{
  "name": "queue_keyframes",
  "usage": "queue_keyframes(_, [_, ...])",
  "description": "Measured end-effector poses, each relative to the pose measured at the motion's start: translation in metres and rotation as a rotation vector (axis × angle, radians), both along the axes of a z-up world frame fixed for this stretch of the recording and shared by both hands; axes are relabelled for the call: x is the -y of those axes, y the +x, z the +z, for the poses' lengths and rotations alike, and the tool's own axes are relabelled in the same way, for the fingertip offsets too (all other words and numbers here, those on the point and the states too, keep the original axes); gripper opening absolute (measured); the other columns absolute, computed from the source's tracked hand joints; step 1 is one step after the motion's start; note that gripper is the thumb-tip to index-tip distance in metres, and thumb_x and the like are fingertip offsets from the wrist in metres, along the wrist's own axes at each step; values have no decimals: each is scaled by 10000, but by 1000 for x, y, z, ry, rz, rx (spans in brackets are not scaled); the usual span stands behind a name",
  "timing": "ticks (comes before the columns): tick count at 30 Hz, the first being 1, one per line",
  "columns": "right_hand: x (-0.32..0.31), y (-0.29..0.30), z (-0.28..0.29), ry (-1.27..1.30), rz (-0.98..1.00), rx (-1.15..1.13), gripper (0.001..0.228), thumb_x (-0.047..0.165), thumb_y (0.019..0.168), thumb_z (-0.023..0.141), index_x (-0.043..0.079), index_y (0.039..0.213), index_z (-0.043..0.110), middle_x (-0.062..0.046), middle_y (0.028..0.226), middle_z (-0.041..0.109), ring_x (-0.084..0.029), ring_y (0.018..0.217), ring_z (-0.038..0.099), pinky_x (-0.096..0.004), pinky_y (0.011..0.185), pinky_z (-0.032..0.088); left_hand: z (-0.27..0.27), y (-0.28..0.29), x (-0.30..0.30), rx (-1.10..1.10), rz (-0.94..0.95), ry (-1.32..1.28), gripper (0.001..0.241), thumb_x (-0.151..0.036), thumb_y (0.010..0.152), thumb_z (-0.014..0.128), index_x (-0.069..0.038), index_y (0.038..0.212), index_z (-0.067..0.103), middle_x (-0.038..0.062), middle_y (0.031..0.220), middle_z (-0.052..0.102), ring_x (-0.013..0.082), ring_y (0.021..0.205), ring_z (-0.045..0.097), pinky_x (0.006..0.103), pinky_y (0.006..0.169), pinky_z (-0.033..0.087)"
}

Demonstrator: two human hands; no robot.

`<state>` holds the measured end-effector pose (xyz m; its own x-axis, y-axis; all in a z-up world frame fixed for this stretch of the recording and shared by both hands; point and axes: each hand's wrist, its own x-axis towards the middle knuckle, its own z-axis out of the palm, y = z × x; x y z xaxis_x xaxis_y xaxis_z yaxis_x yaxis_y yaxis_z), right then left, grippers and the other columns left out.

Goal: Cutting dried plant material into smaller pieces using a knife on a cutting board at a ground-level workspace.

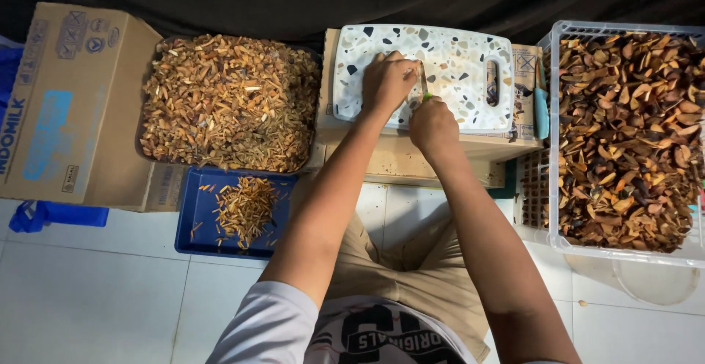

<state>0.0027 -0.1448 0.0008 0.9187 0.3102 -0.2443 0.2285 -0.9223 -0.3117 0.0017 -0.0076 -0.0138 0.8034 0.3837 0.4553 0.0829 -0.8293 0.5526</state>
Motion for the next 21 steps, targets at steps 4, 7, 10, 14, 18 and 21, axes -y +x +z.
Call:
queue_keyframes(4, [4,1,-3,-24,14,67,320,110,903,396,-110,983,614,-249,865,722,-490,871,740,-589,730,615,-6,6,3,68,46,18,75,-316,736,747,-308,802,780,-31,768,656,272,778,671,409,753,603])
queue_keyframes(7, [4,5,-16,-24,15,63,318,120,919,397,-109,1003,601,-253,904,727,-488,899,740,-587,749,615,2,2,4,85,59,24,50,-329,743,746,-299,776,768,-16,754,657,290,748,668,412,730,603])
queue_keyframes(10, [11,7,-22,-5,-4,9,335,139,892,402,-99,980,622,-252,886,730,-491,909,737,-614,744,607,-1,1,5,140,63,61,34,-318,739,750,-310,770,760,-19,748,655,287,741,666,409,716,602])
queue_keyframes(14, [13,0,-15,-21,24,23,325,127,907,397,-107,1001,601,-259,924,725,-505,925,733,-601,770,607,6,-5,3,124,28,12,85,-286,749,747,-299,825,782,-45,763,671,263,759,670,408,728,600])
queue_keyframes(18, [11,-3,-4,-26,21,8,324,116,906,394,-107,1020,600,-254,935,724,-490,941,734,-587,787,609,-7,3,1,93,21,7,202,-311,707,774,-288,906,794,-22,786,671,278,796,670,443,744,603])
queue_keyframes(21, [16,-3,-1,-21,19,-16,349,130,909,389,-112,1036,607,-257,943,723,-491,958,731,-592,802,604,-16,11,2,65,40,-7,212,-304,699,766,-295,909,791,-31,772,658,273,793,665,447,747,599])
